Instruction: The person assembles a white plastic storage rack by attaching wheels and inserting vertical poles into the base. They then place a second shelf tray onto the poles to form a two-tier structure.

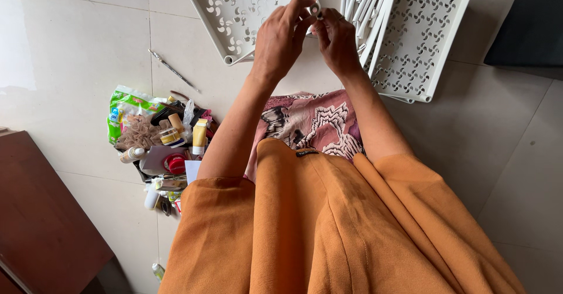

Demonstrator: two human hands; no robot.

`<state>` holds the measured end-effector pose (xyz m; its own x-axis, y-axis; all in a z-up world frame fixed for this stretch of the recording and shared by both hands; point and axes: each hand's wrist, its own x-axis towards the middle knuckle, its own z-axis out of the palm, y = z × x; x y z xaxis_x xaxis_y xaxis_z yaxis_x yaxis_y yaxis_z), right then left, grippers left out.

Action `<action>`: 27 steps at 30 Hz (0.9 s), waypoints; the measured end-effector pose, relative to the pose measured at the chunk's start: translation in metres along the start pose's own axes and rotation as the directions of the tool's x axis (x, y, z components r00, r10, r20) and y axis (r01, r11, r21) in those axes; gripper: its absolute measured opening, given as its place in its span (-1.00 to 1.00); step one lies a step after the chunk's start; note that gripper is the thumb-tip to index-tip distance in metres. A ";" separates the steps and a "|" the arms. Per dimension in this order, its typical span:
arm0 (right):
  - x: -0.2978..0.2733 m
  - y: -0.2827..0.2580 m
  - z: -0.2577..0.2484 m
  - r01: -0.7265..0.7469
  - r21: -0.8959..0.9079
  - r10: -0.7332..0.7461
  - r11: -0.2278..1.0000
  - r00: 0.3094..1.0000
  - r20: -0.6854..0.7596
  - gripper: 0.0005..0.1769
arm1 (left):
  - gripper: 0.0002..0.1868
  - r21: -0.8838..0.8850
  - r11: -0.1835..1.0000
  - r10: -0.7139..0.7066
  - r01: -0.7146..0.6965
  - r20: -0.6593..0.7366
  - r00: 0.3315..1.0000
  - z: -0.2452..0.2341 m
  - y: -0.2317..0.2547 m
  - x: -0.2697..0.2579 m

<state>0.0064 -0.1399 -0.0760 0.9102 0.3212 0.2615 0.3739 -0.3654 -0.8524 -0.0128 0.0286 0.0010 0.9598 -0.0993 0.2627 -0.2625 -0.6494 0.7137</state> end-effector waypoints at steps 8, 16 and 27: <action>0.002 -0.009 0.004 0.025 0.014 -0.025 1.000 1.000 -0.002 -0.84 | -0.80 -0.013 1.000 0.013 -0.012 0.040 0.999 -0.003 -0.001 -0.001; -0.012 0.032 0.017 0.048 -0.199 -0.044 0.979 0.999 0.024 -0.91 | -0.37 0.295 0.950 -0.163 0.103 0.184 0.969 -0.012 0.013 0.020; -0.046 0.012 0.040 0.049 -0.050 -0.046 0.998 0.996 0.071 -0.44 | -0.27 0.480 0.877 -0.147 0.010 0.249 0.957 0.015 0.035 0.021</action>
<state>-0.0376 -0.1240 -0.1165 0.8773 0.3984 0.2676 0.4267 -0.3924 -0.8148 -0.0004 -0.0075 0.0219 0.9822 -0.1873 -0.0151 -0.1730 -0.9327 0.3165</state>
